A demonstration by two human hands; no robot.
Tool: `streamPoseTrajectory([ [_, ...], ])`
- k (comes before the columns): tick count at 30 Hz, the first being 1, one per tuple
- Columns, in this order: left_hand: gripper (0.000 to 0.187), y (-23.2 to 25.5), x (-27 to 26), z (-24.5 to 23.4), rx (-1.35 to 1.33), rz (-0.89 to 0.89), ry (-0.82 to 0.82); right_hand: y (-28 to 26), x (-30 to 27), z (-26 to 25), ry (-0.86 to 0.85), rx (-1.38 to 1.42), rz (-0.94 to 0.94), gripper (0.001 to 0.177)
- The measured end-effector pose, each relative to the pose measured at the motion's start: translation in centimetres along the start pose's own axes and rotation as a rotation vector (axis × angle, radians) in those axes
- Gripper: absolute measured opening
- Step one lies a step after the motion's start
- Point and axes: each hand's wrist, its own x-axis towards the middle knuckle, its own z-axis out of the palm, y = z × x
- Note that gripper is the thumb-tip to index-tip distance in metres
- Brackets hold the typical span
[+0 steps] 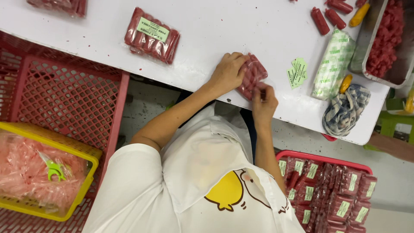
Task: The person packages sausages by hand into plastic bags, applies a green adhesive label to each bag, and places the finished packs into a red crate.
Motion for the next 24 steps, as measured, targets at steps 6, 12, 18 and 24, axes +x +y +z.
streamPoseTrajectory([
  [6,0.034,5.2,-2.9,-0.1,0.086,0.429,0.514,0.4,-2.6,-5.0,-0.428,-0.044,0.248,0.015],
  [12,0.050,7.5,-6.1,-0.5,0.365,0.461,0.369,-1.2,-0.2,-5.0,-0.161,-0.464,-0.211,0.046],
  [18,0.008,5.0,-4.1,1.3,0.433,0.624,0.410,3.1,4.3,1.9,-0.069,-0.466,-0.499,0.043],
  [24,0.024,3.2,-8.2,-2.5,0.481,0.257,0.246,-1.8,2.7,0.6,-0.202,-0.430,-0.432,0.076],
])
